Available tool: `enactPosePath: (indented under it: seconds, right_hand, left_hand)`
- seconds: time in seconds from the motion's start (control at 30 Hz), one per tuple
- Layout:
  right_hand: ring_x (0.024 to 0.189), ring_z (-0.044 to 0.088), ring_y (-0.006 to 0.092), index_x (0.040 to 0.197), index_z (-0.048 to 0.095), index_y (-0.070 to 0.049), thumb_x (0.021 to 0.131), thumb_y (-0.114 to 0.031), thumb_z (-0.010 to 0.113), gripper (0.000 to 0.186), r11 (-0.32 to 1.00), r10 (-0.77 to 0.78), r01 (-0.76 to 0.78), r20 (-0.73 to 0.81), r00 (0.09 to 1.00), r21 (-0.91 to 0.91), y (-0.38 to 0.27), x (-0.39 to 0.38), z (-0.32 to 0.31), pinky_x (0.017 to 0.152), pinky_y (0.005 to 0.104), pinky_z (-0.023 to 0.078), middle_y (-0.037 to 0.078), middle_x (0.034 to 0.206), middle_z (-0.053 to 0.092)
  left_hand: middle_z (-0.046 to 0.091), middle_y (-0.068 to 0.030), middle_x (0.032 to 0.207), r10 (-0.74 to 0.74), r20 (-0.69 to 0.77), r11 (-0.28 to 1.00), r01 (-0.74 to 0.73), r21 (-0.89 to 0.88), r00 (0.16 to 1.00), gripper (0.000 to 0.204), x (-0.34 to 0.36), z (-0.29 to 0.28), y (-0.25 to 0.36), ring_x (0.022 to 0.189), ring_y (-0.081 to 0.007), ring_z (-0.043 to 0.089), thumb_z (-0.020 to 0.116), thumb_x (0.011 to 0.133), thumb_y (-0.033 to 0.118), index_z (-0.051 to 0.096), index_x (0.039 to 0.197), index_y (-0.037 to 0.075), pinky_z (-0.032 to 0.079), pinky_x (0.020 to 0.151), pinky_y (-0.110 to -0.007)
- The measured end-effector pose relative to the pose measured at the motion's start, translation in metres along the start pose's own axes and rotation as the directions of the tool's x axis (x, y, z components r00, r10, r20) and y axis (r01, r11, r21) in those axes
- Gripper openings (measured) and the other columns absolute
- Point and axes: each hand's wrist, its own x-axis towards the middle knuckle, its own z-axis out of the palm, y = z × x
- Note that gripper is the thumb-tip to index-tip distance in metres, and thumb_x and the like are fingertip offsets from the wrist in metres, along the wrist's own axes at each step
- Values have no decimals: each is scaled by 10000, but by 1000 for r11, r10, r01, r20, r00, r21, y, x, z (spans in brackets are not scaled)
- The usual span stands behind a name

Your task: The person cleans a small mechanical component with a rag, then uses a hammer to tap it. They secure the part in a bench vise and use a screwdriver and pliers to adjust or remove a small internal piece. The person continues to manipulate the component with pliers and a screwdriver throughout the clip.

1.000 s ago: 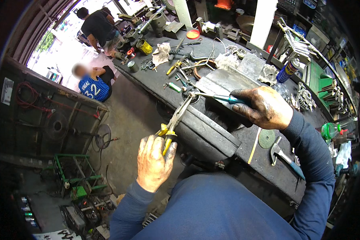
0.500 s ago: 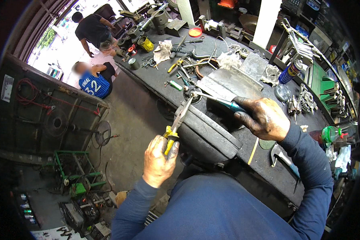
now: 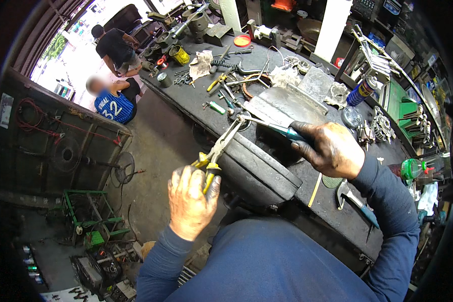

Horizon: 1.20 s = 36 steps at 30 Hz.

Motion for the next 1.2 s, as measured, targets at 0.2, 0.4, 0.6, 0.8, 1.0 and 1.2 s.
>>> enactPosePath:
  seconds: [0.2,0.4,0.6,0.8,1.0,1.2]
  right_hand:
    - [883,715,454,1327,662,-36,943,-234,688,432,999,-31,33,39,999,-36,2,0,1,795,526,561,270,873,717]
    - [923,712,454,1301,677,-12,950,-249,693,424,992,-64,67,-34,997,104,15,0,10,825,522,555,274,931,725]
    - [852,718,447,1317,682,-7,981,-260,683,420,990,-134,133,1,991,54,19,5,1,775,480,565,273,894,714]
    - [982,725,440,1347,652,6,988,-274,662,455,992,10,-24,110,994,125,2,6,-6,874,500,560,294,1031,734]
    - [1058,752,353,1392,622,40,1022,-239,644,464,876,86,-181,224,971,447,10,4,10,923,434,564,298,1128,738]
    - [859,722,436,1320,672,-37,1012,-290,631,401,989,42,-40,11,999,-144,-20,-8,1,759,504,566,276,890,712]
  left_hand:
    - [621,-215,958,-24,19,996,25,-84,1000,262,-2,3,-1,876,-417,585,769,898,174,658,1035,-20,480,786,-504]
    - [629,-205,964,-49,-16,989,46,-140,999,237,-10,23,-2,869,-412,591,773,891,170,656,992,-9,491,788,-492]
    - [639,-192,978,18,-71,998,-22,-62,997,234,-6,20,-5,887,-401,596,778,884,172,656,976,-6,497,812,-481]
    - [628,-184,993,-58,39,982,64,-176,998,218,-5,9,-7,926,-388,586,756,916,161,679,1020,-14,486,830,-485]
    - [626,-168,978,-104,-43,971,92,-220,994,255,-15,32,-4,984,-395,599,793,872,213,662,957,11,472,862,-504]
    - [636,-160,1011,4,-90,995,-12,-94,996,258,-6,15,-2,1019,-388,595,778,895,196,681,1031,0,464,880,-491]
